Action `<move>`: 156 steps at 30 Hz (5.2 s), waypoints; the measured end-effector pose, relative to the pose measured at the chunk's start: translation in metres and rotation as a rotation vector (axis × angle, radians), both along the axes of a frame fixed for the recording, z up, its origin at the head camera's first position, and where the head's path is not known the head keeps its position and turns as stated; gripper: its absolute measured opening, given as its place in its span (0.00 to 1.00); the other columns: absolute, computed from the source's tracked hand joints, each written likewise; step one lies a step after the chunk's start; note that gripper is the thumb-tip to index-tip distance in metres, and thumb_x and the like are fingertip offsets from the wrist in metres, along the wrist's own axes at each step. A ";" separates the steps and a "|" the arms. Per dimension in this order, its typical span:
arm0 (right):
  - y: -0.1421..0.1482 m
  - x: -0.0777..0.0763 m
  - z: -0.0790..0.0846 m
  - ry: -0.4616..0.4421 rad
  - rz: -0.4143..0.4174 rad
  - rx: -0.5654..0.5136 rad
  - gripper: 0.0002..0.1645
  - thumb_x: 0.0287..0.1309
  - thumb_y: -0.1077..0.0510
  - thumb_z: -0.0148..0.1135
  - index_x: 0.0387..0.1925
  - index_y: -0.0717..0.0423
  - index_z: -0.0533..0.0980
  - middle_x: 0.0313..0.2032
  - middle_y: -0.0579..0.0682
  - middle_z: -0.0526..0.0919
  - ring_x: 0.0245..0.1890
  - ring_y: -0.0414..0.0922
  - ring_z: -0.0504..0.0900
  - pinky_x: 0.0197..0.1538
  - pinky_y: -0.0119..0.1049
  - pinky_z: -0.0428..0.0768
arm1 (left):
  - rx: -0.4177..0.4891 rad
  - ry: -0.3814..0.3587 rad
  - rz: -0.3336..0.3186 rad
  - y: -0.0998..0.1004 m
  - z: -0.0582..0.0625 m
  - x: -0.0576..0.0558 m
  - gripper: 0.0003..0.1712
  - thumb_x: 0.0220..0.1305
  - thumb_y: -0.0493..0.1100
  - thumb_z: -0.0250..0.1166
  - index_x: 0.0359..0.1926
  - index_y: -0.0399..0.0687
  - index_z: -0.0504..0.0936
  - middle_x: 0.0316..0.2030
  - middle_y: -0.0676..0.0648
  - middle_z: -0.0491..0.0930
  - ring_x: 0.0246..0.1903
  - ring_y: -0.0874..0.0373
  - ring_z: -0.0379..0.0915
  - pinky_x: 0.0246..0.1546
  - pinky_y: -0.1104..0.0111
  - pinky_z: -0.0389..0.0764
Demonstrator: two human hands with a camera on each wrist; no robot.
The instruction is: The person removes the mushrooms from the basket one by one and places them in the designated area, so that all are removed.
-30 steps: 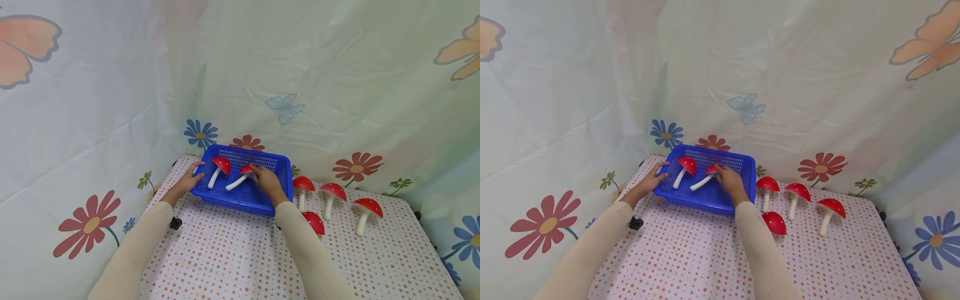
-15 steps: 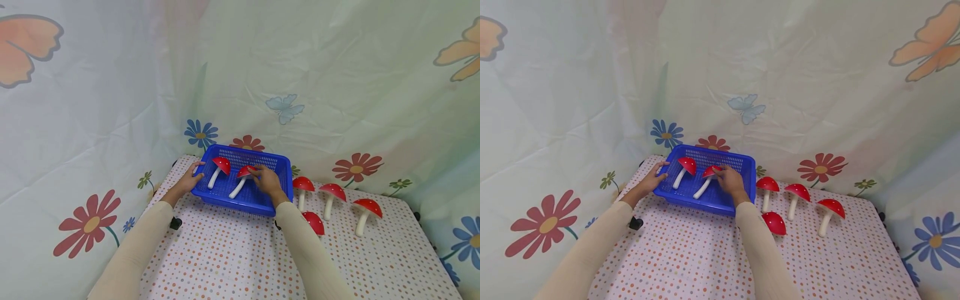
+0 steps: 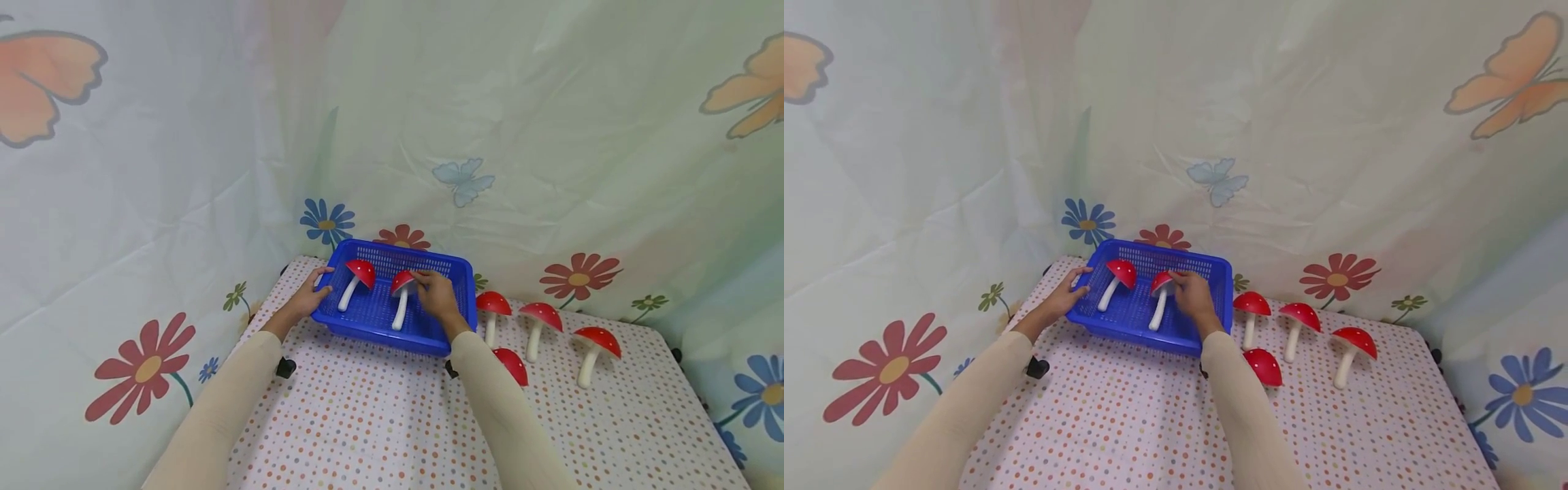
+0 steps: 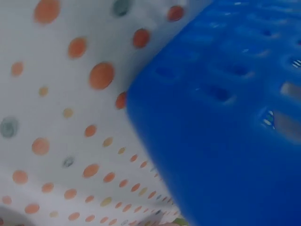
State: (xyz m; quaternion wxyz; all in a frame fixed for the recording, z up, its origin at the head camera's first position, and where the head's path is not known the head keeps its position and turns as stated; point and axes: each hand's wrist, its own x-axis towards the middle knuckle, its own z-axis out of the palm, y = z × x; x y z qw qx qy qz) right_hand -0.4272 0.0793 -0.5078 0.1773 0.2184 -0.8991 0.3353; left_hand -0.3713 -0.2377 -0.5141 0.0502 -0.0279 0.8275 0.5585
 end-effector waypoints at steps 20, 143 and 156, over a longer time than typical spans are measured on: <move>0.088 0.044 0.046 0.122 -0.107 -0.684 0.14 0.62 0.68 0.63 0.49 0.61 0.83 0.50 0.64 0.84 0.46 0.29 0.82 0.47 0.15 0.77 | -0.003 -0.010 -0.006 0.001 0.003 0.004 0.27 0.77 0.44 0.48 0.72 0.66 0.55 0.75 0.36 0.51 0.67 0.34 0.63 0.58 0.46 0.77; -0.018 0.057 0.074 -0.686 0.143 -0.643 0.19 0.66 0.55 0.62 0.55 0.57 0.78 0.51 0.57 0.82 0.35 0.44 0.84 0.34 0.34 0.84 | -0.009 -0.003 -0.029 0.000 0.008 0.003 0.28 0.78 0.43 0.46 0.73 0.64 0.53 0.77 0.37 0.46 0.69 0.32 0.59 0.60 0.43 0.73; -0.072 0.018 0.037 -0.911 -0.047 -0.859 0.23 0.66 0.61 0.57 0.62 0.58 0.75 0.57 0.56 0.79 0.35 0.44 0.80 0.31 0.30 0.78 | -0.036 0.011 -0.026 0.007 0.008 0.001 0.27 0.77 0.44 0.48 0.72 0.65 0.55 0.77 0.40 0.46 0.70 0.34 0.59 0.61 0.44 0.73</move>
